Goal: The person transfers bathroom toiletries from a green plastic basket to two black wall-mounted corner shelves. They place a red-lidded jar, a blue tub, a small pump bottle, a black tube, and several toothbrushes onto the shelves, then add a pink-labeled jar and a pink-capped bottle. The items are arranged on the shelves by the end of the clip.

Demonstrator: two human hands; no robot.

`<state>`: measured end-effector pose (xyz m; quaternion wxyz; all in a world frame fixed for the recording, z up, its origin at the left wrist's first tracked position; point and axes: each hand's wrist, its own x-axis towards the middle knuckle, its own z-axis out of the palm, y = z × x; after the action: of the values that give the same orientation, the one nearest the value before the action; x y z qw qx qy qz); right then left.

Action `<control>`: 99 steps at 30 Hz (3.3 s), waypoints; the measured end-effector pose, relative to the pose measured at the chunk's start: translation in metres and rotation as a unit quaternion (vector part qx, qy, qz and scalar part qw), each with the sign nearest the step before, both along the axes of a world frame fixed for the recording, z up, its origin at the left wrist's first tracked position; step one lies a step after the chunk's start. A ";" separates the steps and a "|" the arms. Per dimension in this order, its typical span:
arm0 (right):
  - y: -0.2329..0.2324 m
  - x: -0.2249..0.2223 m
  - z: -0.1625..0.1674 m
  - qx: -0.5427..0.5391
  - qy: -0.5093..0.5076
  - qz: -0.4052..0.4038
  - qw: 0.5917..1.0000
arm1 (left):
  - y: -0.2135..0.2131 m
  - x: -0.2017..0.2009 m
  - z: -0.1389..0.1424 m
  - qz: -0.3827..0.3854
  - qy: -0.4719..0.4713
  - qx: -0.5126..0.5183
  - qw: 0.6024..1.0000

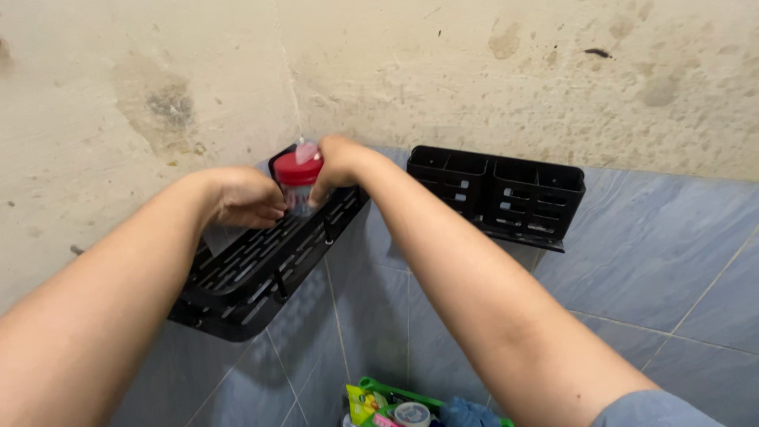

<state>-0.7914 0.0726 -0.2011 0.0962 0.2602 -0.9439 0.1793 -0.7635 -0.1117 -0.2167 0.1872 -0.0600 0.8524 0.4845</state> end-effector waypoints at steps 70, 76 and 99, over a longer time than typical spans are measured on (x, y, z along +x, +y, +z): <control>0.020 0.010 -0.039 -0.183 -0.020 -0.050 0.982 | -0.002 0.012 -0.006 0.156 0.078 0.380 0.908; 0.009 0.013 -0.033 -0.237 -0.005 0.037 0.971 | 0.005 0.020 0.001 0.210 0.040 0.384 0.898; -0.006 0.018 -0.023 -0.102 -0.023 -0.092 0.990 | -0.014 -0.001 0.000 0.102 0.005 0.333 0.937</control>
<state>-0.7730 0.0665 -0.2241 0.1162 0.1564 -0.9427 0.2709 -0.7641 -0.1259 -0.2163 0.1418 -0.0788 0.6322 0.7577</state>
